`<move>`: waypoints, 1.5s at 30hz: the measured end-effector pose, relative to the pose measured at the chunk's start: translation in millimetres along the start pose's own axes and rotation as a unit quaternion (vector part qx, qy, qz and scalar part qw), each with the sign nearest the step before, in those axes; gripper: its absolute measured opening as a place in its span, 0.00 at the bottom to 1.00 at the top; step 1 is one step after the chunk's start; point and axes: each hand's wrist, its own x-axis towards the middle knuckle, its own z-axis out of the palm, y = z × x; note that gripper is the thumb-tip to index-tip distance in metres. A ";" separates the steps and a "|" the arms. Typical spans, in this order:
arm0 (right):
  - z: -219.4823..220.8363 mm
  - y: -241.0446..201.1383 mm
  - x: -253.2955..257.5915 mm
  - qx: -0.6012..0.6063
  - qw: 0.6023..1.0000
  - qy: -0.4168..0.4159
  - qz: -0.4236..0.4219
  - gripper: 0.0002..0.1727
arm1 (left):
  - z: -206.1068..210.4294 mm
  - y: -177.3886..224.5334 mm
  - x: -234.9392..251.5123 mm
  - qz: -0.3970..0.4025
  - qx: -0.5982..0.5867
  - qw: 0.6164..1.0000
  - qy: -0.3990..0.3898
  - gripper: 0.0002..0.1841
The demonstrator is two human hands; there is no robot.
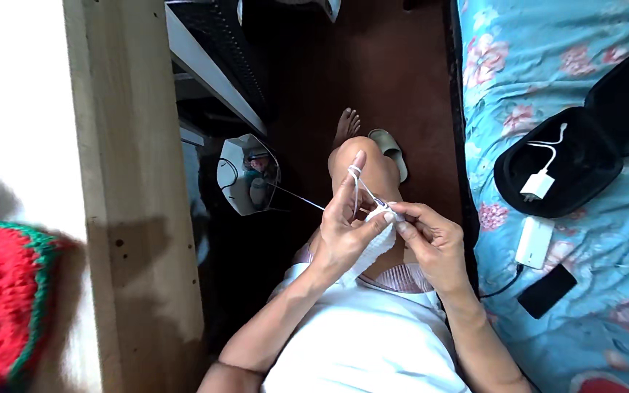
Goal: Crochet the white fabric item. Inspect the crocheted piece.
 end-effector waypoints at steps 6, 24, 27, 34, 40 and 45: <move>1.4 -15.8 -7.8 0.191 0.972 0.035 0.133 0.19 | 3.2 5.5 -8.3 0.033 0.008 0.999 0.022 0.49; 8.4 -52.6 -47.7 0.201 0.977 0.068 0.023 0.13 | 21.9 28.9 -49.5 0.064 -0.145 0.987 0.031 0.46; 9.2 -57.9 -50.2 0.182 0.982 0.056 0.004 0.12 | 25.9 34.4 -49.4 0.003 -0.217 0.975 0.044 0.43; 6.8 -70.7 -51.5 -0.313 0.917 0.086 -0.234 0.11 | 21.5 13.0 -47.1 0.376 0.145 0.911 0.088 0.25; 16.1 -76.4 -46.4 -0.016 0.990 0.078 -0.116 0.09 | 22.1 16.8 -49.3 0.380 0.064 0.919 0.086 0.18; 24.5 -63.2 -53.6 -0.126 0.962 0.148 -0.193 0.05 | 25.3 27.0 -49.4 0.314 -0.042 0.944 0.089 0.30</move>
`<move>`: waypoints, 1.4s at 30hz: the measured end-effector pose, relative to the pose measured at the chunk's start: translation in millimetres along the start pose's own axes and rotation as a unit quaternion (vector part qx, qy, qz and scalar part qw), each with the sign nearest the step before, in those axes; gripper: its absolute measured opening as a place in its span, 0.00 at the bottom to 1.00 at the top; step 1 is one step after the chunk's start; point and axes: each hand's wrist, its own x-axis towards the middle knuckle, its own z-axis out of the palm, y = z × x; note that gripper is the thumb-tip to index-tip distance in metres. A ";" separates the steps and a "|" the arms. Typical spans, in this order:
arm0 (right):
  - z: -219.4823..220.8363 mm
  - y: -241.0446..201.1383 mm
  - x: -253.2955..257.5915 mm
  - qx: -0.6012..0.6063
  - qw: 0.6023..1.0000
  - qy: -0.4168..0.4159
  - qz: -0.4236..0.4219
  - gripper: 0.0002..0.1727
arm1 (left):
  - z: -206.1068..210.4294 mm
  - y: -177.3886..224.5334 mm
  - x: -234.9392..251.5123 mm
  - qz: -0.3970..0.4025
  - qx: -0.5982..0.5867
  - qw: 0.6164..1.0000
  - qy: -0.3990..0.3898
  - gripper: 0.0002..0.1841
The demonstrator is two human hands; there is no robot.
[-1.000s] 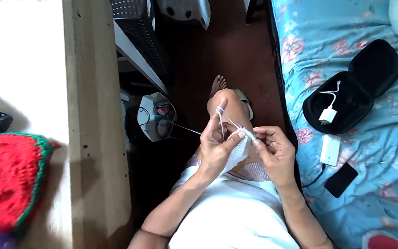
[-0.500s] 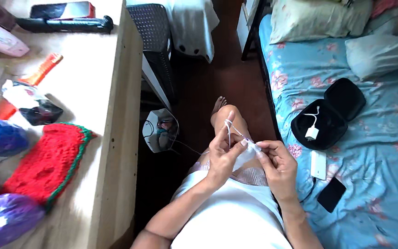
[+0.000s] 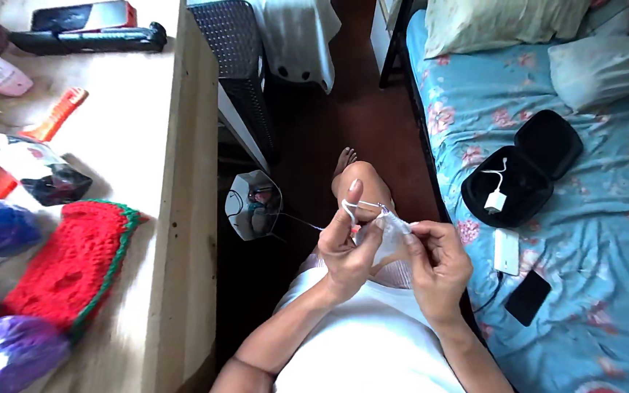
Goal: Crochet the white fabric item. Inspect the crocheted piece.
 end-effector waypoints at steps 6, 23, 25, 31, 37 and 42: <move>-0.6 8.7 -5.2 -0.183 0.976 0.032 -0.113 0.09 | -1.0 -3.6 1.6 -0.007 0.000 1.000 0.003 0.27; -8.4 13.8 -2.6 -0.206 0.963 0.001 -0.176 0.12 | -11.5 12.7 15.5 -0.263 -0.141 0.953 0.046 0.35; -8.2 14.5 -3.0 -0.191 0.967 -0.001 -0.172 0.12 | -12.5 13.7 16.1 -0.272 -0.148 0.950 0.045 0.35; -7.6 11.9 0.5 -0.020 0.997 -0.050 -0.049 0.10 | -10.7 10.5 11.4 -0.253 -0.148 0.956 0.027 0.37; -12.7 15.2 13.3 0.187 0.967 -0.146 0.097 0.17 | -23.9 4.4 10.7 -0.305 -0.151 0.940 -0.033 0.20; -21.4 21.5 16.7 0.284 0.929 -0.145 0.188 0.16 | -78.0 -8.3 28.9 -0.344 -0.147 0.915 -0.148 0.15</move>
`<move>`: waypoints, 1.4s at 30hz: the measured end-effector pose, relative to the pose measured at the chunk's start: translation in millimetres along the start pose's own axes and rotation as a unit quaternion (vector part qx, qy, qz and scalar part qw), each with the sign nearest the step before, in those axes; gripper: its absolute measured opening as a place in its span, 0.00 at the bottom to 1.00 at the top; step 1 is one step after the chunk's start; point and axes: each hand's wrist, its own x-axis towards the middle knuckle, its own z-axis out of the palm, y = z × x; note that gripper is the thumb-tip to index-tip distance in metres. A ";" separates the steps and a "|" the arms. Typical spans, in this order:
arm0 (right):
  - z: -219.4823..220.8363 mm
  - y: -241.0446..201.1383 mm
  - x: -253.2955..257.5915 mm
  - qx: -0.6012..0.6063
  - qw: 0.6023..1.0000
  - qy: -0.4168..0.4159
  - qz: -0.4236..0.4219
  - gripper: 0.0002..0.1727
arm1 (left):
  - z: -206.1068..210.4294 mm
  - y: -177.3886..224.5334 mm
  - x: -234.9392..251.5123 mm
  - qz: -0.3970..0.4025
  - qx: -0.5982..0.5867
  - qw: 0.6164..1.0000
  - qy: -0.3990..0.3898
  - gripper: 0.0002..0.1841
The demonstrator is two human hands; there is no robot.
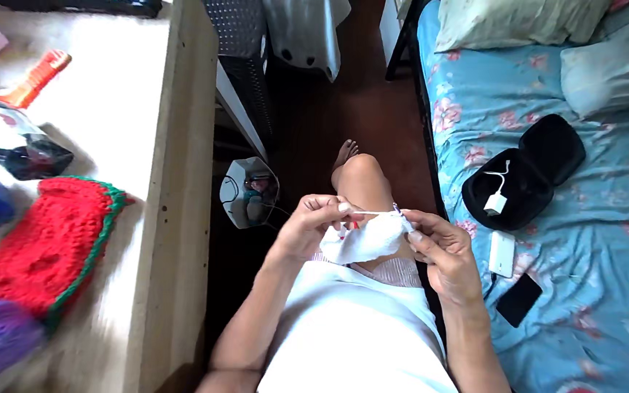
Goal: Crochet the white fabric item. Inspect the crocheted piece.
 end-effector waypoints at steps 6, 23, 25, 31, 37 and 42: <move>3.0 4.8 -3.4 0.001 1.000 0.004 0.019 0.16 | 0.5 2.2 3.5 0.075 -0.093 0.986 -0.119 0.21; 18.5 8.2 -10.0 -0.412 0.882 0.100 -0.204 0.10 | 68.0 -14.7 5.3 0.195 0.193 0.954 0.117 0.41; 22.2 1.9 -7.4 -0.499 0.820 0.106 -0.259 0.12 | 68.8 -29.7 4.9 0.327 0.297 0.888 0.124 0.30; 33.8 -7.0 -3.1 -0.241 0.955 0.099 -0.141 0.07 | 72.8 -36.4 6.0 0.409 0.249 0.866 0.145 0.23; 35.5 9.0 -8.1 -0.225 0.949 0.147 -0.163 0.06 | 78.0 -26.2 9.1 0.304 0.108 0.930 0.177 0.40; 30.1 20.4 -10.5 -0.397 0.867 0.171 -0.247 0.07 | 75.7 -25.6 12.2 0.283 0.082 0.938 0.184 0.40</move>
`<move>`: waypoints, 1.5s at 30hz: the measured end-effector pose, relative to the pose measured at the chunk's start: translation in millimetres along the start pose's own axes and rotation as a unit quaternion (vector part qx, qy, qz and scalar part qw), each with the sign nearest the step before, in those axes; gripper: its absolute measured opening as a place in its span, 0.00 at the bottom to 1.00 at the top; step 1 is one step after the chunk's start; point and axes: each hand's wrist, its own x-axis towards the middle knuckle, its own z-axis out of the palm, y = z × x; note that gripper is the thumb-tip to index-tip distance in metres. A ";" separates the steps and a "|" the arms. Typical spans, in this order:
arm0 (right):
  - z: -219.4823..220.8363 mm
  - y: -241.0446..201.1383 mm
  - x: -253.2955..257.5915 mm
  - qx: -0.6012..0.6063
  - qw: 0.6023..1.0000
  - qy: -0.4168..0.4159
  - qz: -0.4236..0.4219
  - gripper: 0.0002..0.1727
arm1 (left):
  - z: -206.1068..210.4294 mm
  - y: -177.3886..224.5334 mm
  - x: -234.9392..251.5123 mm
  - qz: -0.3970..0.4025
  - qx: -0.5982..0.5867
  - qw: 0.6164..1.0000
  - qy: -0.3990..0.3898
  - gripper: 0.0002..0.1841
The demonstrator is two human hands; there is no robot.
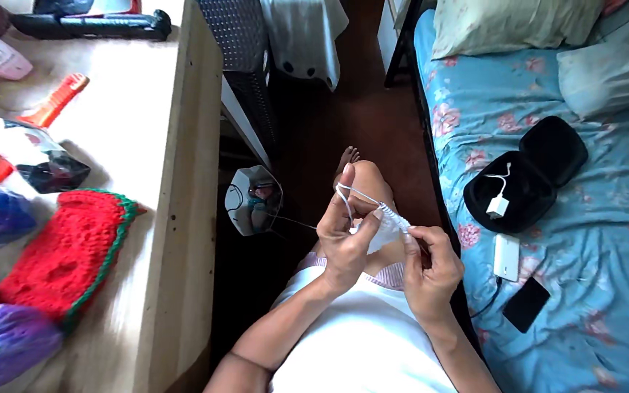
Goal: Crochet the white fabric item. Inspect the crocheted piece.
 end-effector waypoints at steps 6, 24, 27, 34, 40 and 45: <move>-0.7 -0.6 1.0 -0.110 0.992 0.013 -0.058 0.10 | 2.5 0.6 0.3 -0.007 0.004 1.000 0.008 0.36; -8.1 0.9 0.4 -0.160 0.982 -0.009 -0.104 0.12 | -7.6 16.0 13.1 -0.176 -0.035 0.984 -0.002 0.36; -9.0 2.5 0.5 -0.162 0.980 -0.015 -0.113 0.12 | -10.7 19.0 16.9 -0.224 -0.049 0.973 -0.001 0.35; -15.3 -1.6 1.7 -0.172 0.978 -0.030 -0.114 0.13 | -13.7 21.7 14.8 -0.138 0.042 0.989 -0.025 0.33; -15.2 5.3 3.0 -0.061 0.994 -0.045 -0.073 0.12 | -19.0 21.7 18.7 -0.224 -0.040 0.973 -0.037 0.32; -13.1 8.6 4.3 0.020 0.998 -0.047 -0.039 0.09 | -18.8 23.3 17.1 -0.218 -0.048 0.974 -0.043 0.34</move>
